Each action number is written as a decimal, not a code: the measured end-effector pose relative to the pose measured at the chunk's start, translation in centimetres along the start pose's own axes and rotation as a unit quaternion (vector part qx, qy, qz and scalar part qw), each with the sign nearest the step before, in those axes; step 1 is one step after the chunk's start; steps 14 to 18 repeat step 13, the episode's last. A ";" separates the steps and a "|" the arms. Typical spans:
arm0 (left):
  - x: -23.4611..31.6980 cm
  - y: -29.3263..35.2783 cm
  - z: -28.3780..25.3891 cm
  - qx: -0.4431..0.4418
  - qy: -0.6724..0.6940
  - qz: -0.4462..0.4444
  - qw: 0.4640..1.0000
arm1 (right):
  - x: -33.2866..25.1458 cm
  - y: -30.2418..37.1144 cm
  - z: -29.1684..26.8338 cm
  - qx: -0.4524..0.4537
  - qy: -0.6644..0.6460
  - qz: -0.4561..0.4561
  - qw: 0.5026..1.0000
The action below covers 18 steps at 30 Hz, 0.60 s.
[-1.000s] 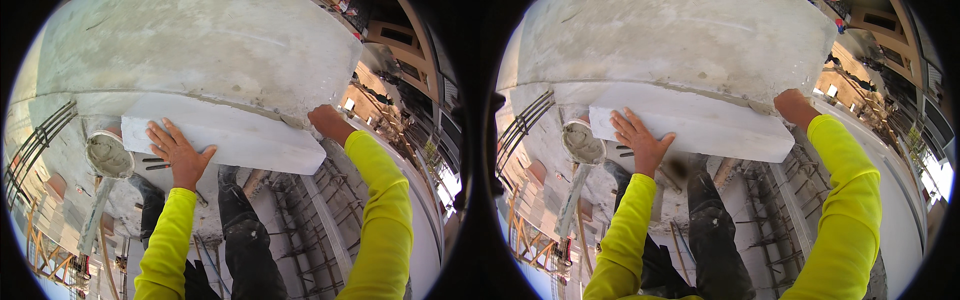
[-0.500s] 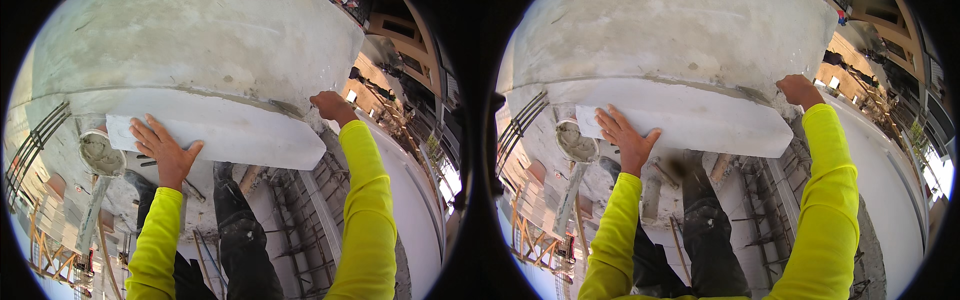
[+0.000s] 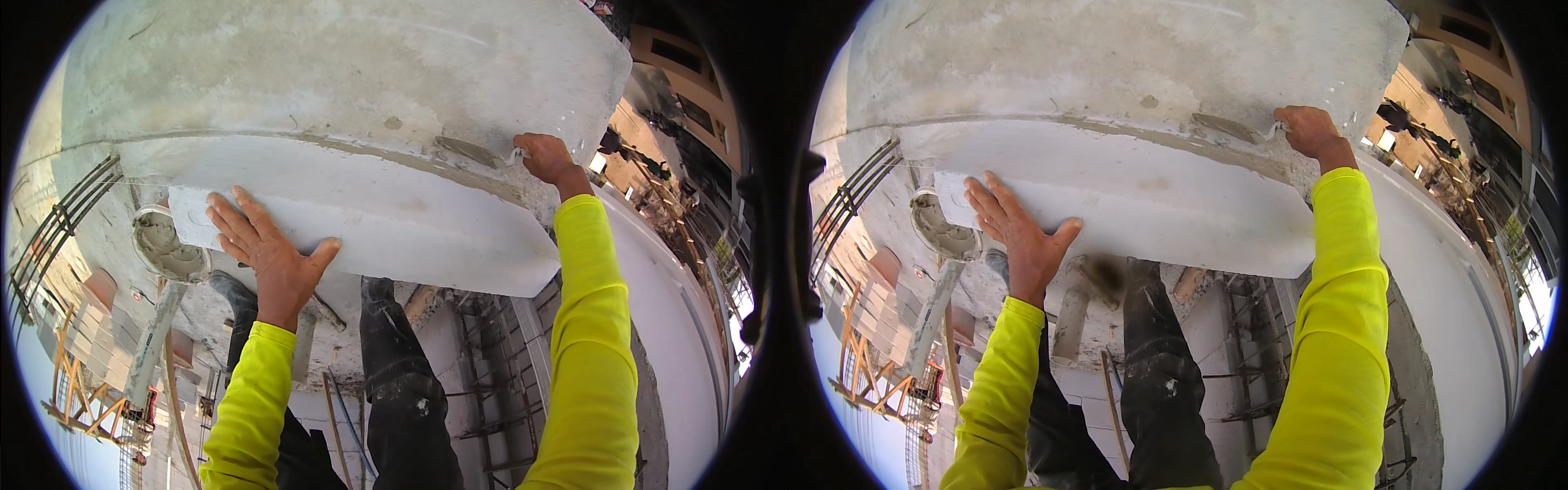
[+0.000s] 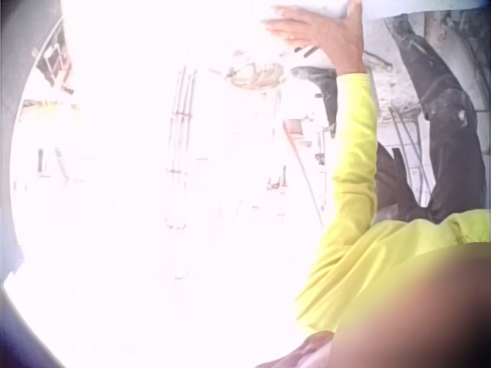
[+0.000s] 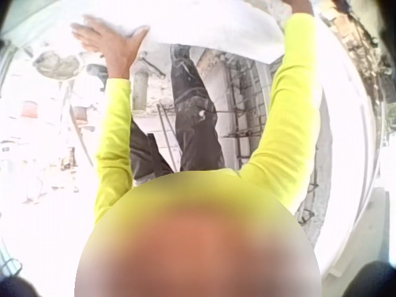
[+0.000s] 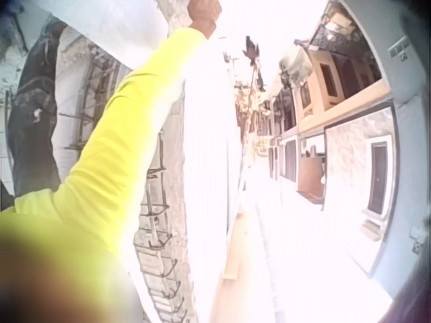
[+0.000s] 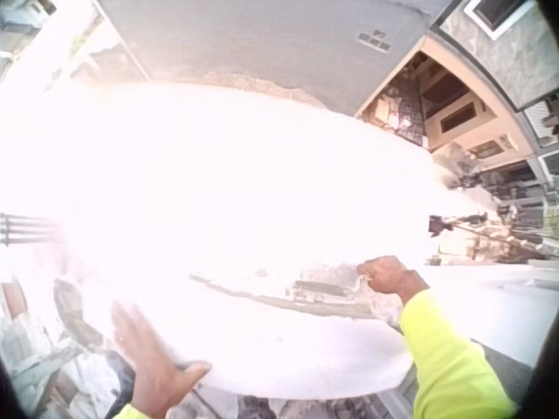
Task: The person applies mortar to a concrete ledge using a trowel, places a white stone slab, and repeatedly checks and adjusts its level with a spirit level and hammer. The person also smooths the mortar around the slab edges.
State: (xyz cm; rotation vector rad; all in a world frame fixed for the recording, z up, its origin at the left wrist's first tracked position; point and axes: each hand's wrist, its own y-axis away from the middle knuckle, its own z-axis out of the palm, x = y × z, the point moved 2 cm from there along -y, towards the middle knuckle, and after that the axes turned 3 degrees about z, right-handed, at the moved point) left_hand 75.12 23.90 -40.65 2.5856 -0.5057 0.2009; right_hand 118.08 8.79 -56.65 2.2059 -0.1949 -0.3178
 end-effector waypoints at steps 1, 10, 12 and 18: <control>0.1 0.0 0.0 0.004 0.000 0.005 1.000 | 0.2 -0.2 0.6 0.000 0.007 -0.003 1.000; -0.3 -0.1 0.3 0.009 -0.020 0.019 1.000 | -0.3 -2.5 2.0 -0.061 0.004 -0.086 0.994; -0.3 0.2 0.2 0.010 -0.024 0.022 0.999 | -0.7 -2.0 1.5 -0.073 -0.003 -0.100 0.992; -0.4 0.0 0.3 0.012 -0.025 0.025 0.999 | -0.6 -2.2 0.7 -0.068 -0.001 -0.100 0.993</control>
